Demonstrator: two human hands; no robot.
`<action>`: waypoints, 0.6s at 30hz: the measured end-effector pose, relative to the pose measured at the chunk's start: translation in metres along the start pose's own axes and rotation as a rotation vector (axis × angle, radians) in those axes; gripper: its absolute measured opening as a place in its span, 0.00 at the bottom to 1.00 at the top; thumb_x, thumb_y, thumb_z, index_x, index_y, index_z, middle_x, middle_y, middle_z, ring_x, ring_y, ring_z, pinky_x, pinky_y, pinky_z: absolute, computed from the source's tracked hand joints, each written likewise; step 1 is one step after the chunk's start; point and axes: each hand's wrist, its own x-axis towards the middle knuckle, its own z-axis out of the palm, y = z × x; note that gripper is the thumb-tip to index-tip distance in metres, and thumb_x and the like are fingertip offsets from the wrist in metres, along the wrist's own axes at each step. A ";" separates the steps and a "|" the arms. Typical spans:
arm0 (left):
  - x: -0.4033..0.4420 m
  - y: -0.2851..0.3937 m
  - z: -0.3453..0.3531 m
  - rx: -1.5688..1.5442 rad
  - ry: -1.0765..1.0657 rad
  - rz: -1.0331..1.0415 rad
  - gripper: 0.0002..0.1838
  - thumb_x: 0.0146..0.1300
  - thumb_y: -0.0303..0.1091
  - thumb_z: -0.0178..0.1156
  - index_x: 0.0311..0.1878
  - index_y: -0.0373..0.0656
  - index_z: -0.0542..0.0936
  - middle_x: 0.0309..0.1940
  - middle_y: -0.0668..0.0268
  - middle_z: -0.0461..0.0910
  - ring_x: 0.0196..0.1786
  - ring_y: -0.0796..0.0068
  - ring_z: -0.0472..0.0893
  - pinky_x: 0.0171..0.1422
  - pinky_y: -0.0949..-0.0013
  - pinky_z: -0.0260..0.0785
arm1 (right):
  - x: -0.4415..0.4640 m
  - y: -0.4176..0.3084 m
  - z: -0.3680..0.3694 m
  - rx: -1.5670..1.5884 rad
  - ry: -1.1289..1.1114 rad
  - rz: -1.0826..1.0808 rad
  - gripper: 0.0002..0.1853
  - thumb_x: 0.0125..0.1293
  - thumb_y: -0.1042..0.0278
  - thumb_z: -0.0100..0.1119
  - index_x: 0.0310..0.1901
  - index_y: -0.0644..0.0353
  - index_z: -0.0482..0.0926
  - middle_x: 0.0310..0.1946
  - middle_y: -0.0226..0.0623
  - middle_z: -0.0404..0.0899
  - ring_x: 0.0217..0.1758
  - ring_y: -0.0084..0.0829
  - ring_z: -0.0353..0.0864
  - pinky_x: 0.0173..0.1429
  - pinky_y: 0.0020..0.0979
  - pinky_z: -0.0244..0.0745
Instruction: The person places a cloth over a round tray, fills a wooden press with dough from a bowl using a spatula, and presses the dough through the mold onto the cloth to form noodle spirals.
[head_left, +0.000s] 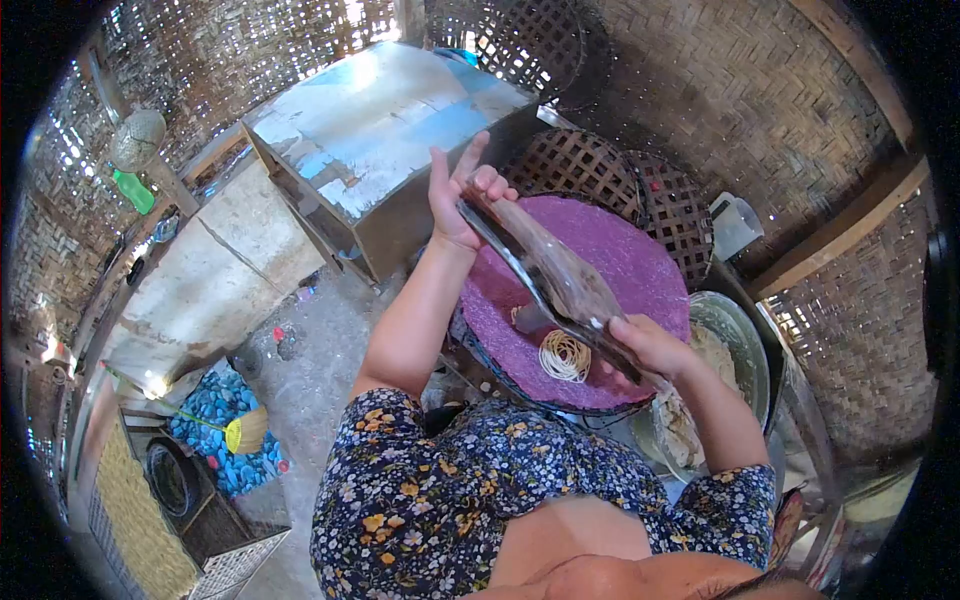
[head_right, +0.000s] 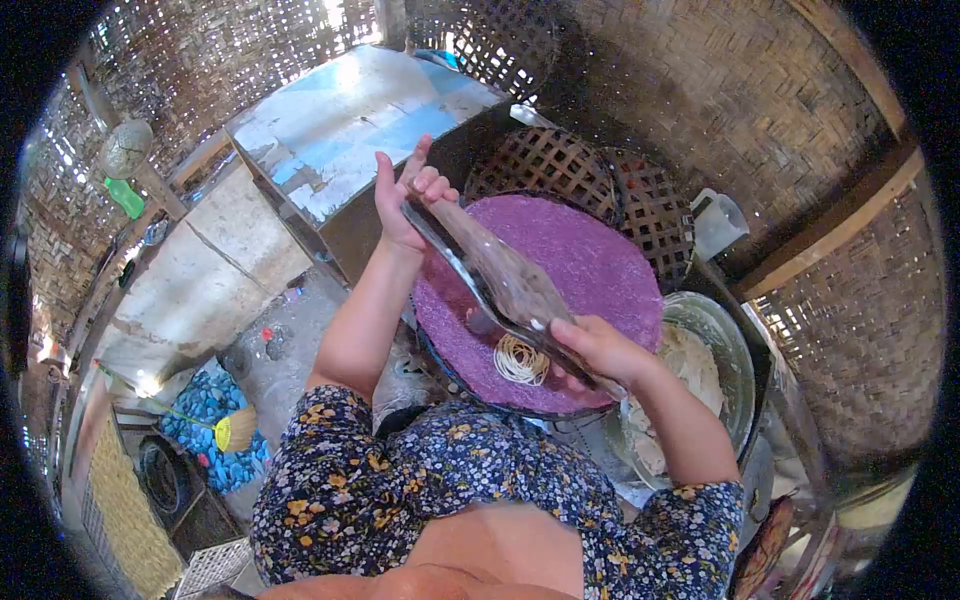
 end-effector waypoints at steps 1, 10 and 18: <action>-0.001 -0.002 0.004 -0.027 -0.019 0.005 0.33 0.60 0.65 0.42 0.54 0.47 0.71 0.15 0.75 0.65 0.22 0.78 0.69 0.40 0.64 0.69 | -0.004 0.000 -0.004 -0.078 0.047 -0.090 0.27 0.62 0.40 0.47 0.40 0.62 0.73 0.22 0.31 0.74 0.20 0.21 0.72 0.23 0.23 0.68; -0.003 0.024 0.049 -0.054 -0.190 0.060 0.34 0.60 0.65 0.41 0.56 0.47 0.70 0.16 0.75 0.64 0.22 0.79 0.66 0.39 0.67 0.65 | -0.029 -0.029 0.013 -0.333 0.225 -0.291 0.27 0.58 0.47 0.55 0.49 0.63 0.74 0.34 0.34 0.77 0.37 0.23 0.74 0.42 0.27 0.70; -0.005 0.015 0.059 -0.162 -0.257 0.042 0.34 0.62 0.66 0.34 0.55 0.49 0.71 0.15 0.73 0.64 0.22 0.73 0.68 0.40 0.60 0.67 | -0.055 -0.042 0.009 -0.502 0.347 -0.248 0.31 0.54 0.45 0.59 0.53 0.62 0.73 0.39 0.41 0.80 0.43 0.30 0.78 0.49 0.32 0.70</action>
